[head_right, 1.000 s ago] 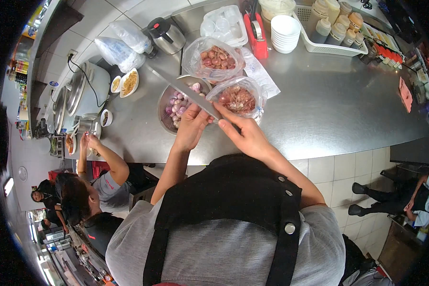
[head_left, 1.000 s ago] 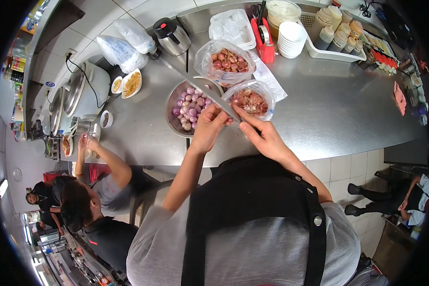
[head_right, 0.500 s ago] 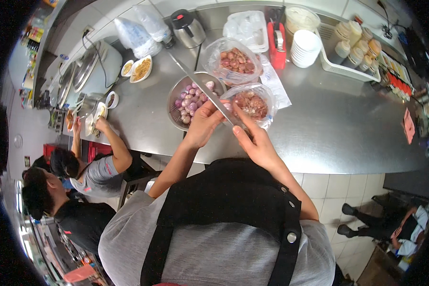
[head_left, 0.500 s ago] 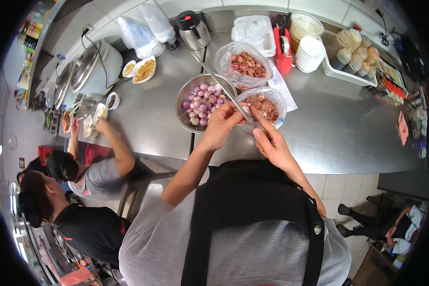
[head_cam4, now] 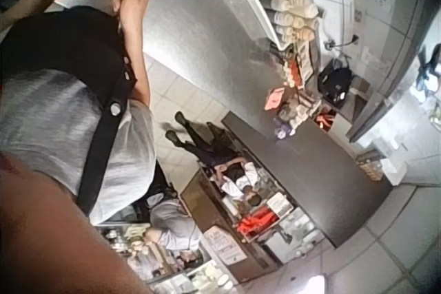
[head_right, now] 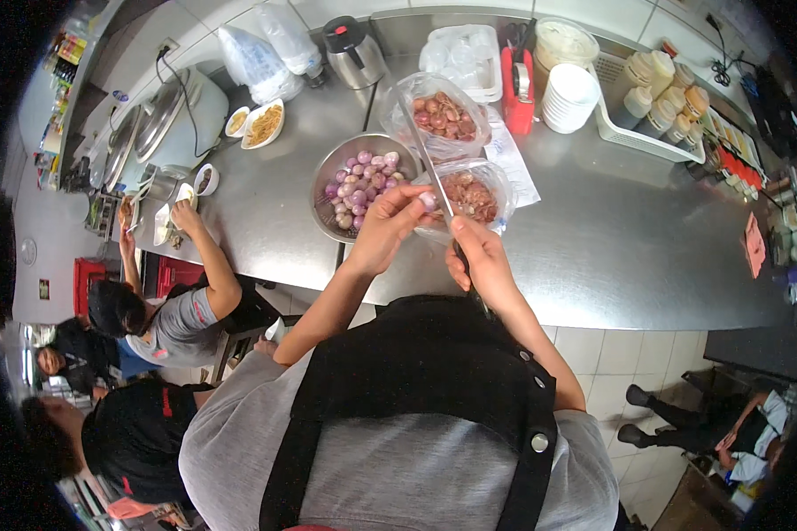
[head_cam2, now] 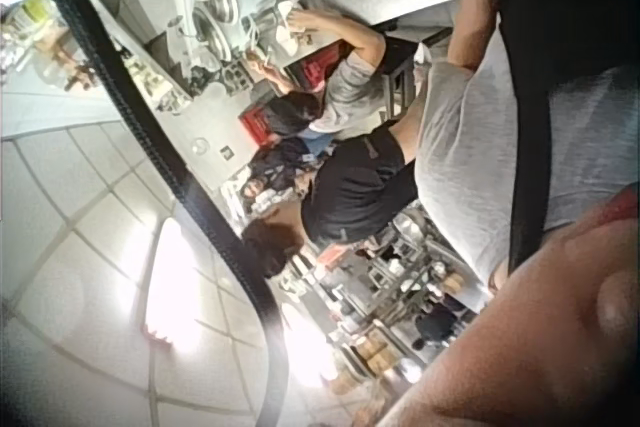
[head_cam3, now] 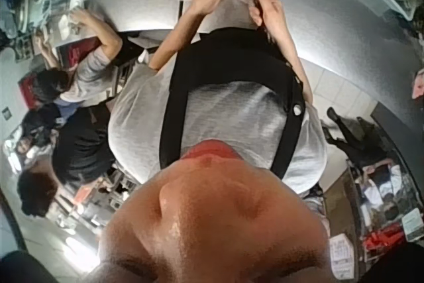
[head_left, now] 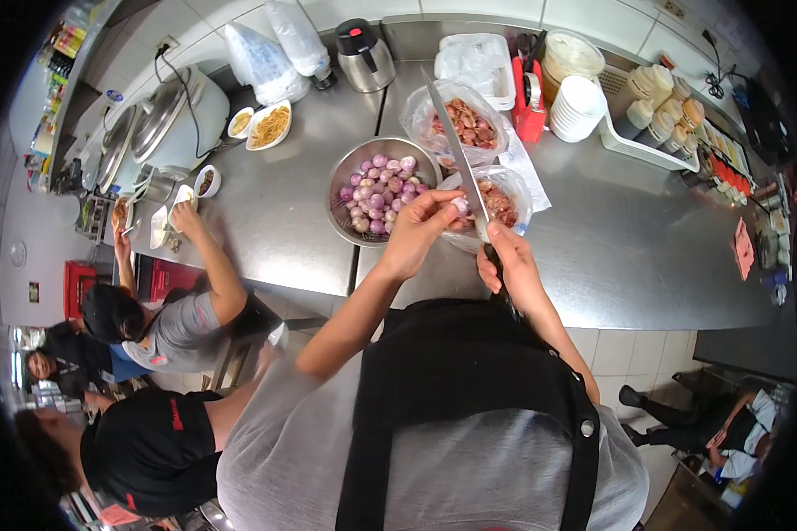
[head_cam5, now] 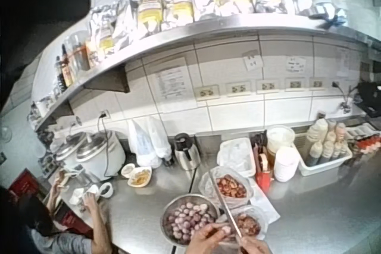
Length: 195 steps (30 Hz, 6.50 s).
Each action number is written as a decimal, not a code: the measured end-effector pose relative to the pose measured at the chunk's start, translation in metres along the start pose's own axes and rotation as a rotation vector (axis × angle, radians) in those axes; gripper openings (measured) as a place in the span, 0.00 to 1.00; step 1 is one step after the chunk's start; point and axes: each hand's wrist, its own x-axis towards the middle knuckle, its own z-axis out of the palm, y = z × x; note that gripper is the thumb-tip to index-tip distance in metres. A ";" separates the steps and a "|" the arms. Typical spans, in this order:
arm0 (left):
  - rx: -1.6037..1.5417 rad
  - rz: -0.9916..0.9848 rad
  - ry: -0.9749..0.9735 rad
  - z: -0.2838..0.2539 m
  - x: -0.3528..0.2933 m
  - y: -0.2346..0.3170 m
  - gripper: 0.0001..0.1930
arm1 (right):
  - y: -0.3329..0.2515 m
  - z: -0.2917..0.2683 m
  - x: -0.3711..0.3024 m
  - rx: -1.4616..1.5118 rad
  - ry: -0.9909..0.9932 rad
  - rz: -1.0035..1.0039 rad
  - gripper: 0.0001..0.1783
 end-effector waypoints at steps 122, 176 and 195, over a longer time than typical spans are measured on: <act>0.239 0.151 0.102 0.023 -0.001 0.008 0.08 | 0.002 -0.003 -0.002 -0.012 -0.071 -0.123 0.31; 0.007 0.042 -0.011 0.020 0.010 0.005 0.19 | -0.006 -0.007 0.000 -0.416 0.066 -0.304 0.31; -0.051 0.020 -0.088 0.020 0.008 0.010 0.17 | 0.008 -0.027 0.010 0.141 0.106 0.002 0.20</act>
